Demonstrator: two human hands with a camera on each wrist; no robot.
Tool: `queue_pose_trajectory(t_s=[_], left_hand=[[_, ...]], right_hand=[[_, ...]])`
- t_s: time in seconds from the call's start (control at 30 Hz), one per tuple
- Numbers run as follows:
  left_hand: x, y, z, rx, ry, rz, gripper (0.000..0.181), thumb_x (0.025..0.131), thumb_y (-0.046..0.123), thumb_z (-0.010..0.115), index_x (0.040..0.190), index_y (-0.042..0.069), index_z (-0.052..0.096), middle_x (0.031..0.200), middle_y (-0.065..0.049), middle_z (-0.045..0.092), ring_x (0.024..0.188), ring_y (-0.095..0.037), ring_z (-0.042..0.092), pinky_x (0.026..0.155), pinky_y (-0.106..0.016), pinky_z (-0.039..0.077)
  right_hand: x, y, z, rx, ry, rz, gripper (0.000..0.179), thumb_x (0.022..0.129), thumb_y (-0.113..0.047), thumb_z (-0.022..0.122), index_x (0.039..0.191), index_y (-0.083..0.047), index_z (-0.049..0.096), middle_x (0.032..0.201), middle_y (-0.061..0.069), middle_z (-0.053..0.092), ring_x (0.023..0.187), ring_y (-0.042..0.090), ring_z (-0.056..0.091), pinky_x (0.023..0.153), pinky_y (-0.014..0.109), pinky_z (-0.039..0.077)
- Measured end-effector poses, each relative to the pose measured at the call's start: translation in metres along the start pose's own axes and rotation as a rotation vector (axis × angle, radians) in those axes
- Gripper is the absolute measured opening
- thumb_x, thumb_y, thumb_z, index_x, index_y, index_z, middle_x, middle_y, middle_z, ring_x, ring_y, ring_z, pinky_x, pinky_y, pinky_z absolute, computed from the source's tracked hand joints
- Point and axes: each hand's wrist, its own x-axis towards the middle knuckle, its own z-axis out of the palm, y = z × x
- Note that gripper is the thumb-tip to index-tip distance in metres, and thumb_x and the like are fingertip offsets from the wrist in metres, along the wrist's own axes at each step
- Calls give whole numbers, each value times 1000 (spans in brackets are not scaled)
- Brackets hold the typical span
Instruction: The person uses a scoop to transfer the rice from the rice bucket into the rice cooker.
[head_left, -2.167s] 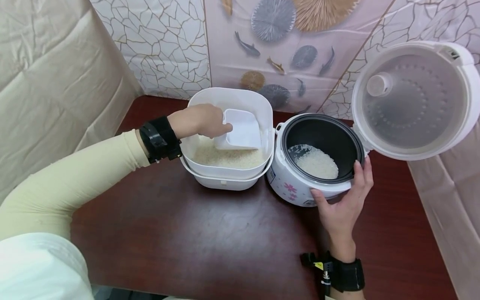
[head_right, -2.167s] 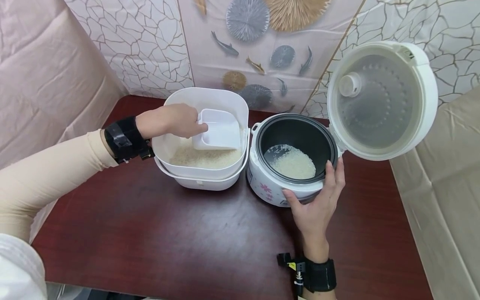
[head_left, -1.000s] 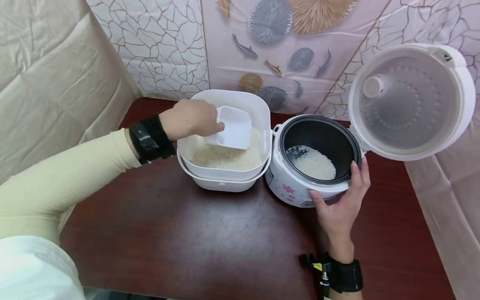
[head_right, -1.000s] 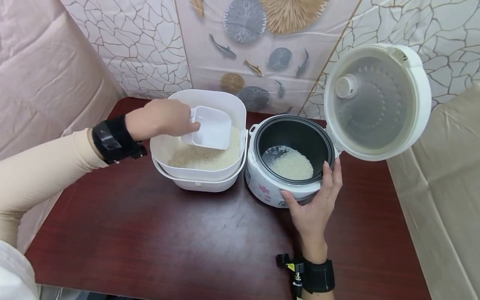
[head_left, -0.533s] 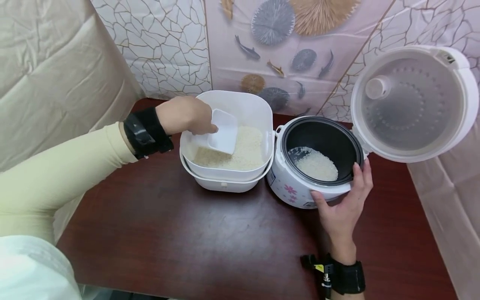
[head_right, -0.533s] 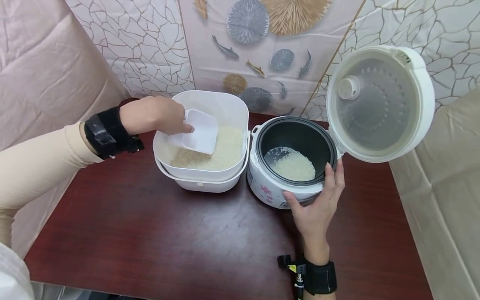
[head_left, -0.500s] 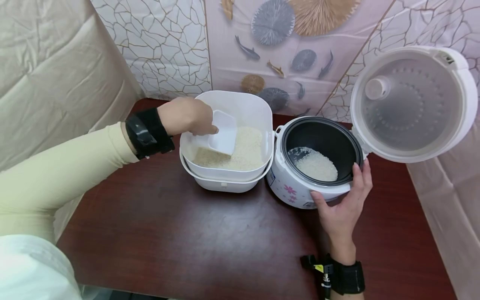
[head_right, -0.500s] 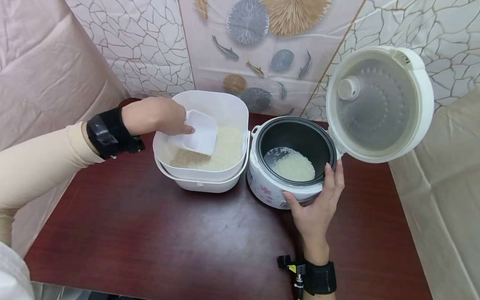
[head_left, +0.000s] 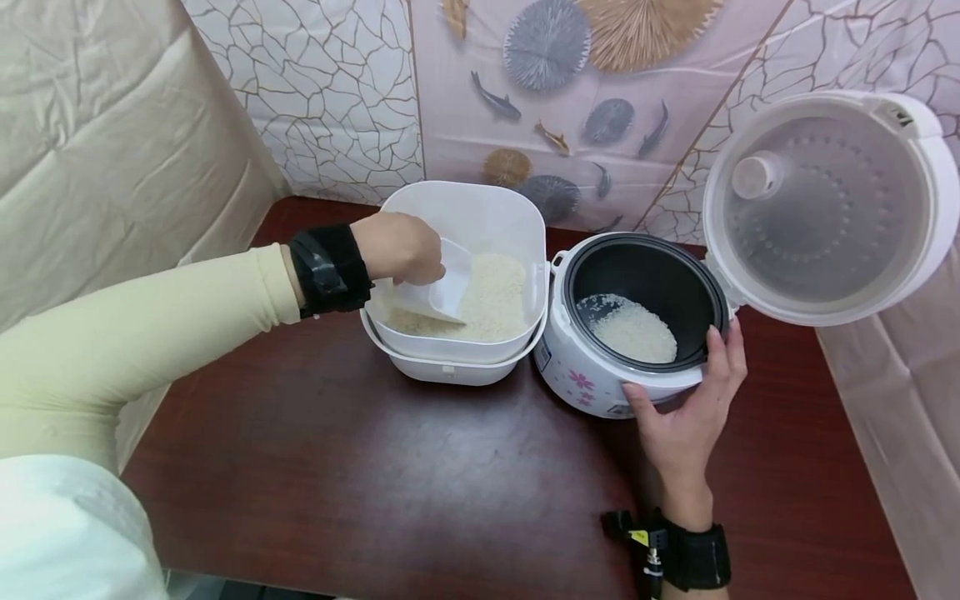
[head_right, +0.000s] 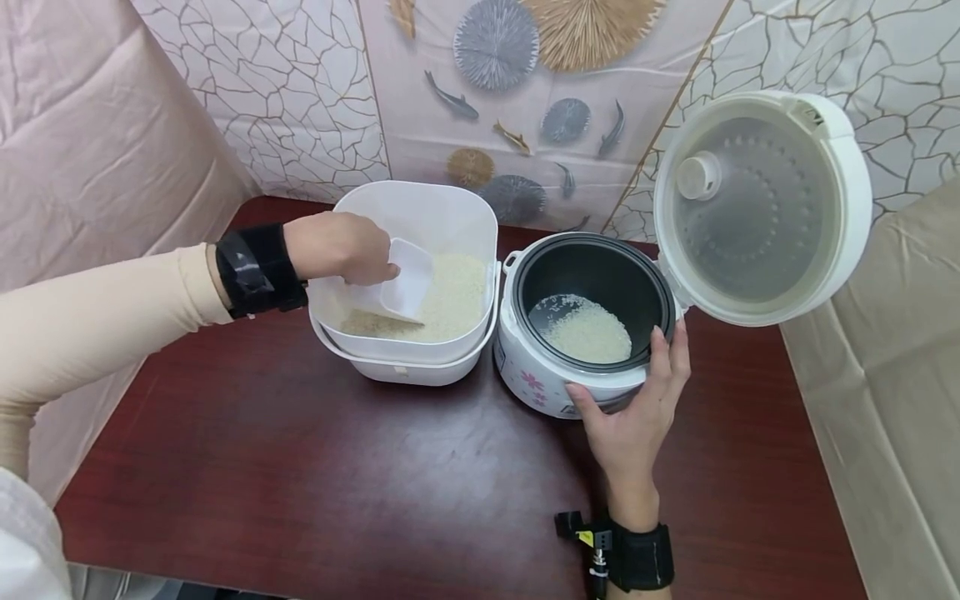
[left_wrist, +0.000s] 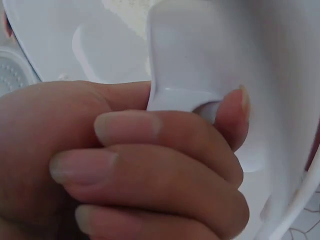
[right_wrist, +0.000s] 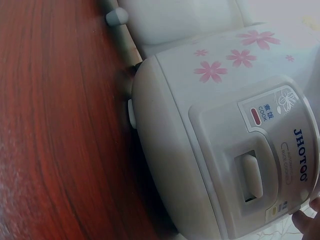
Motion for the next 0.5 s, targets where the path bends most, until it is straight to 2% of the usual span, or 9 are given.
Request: queue_pose_trajectory(t_s=[0.07, 0.23, 0.37, 0.5], left_hand=[[1, 0, 0, 3, -25, 20, 47, 112, 38, 39, 100, 5, 70, 73, -1, 61, 83, -21, 58, 85, -36, 46], [4, -1, -6, 2, -90, 21, 54, 112, 43, 37, 94, 6, 73, 76, -1, 63, 79, -20, 56, 81, -35, 45], [8, 1, -10, 11, -126, 0, 59, 111, 48, 39, 86, 8, 74, 74, 0, 64, 62, -15, 51, 69, -31, 43], [13, 4, -13, -14, -136, -19, 59, 109, 48, 44, 83, 8, 78, 62, 3, 55, 46, -9, 40, 55, -24, 36]], right_hand=[[0, 0, 0, 1, -4, 2, 110, 82, -73, 77, 147, 9, 45, 162, 27, 37, 153, 41, 31, 124, 53, 23], [0, 1, 0, -5, 1, 1, 110, 81, -74, 77, 146, 9, 46, 162, 27, 37, 153, 40, 31, 124, 53, 23], [0, 2, 0, -9, 2, 2, 110, 81, -75, 77, 146, 9, 46, 162, 26, 37, 153, 39, 31, 124, 53, 23], [-1, 3, 0, -6, -5, 3, 110, 82, -74, 77, 147, 8, 46, 163, 26, 37, 153, 40, 31, 124, 53, 23]])
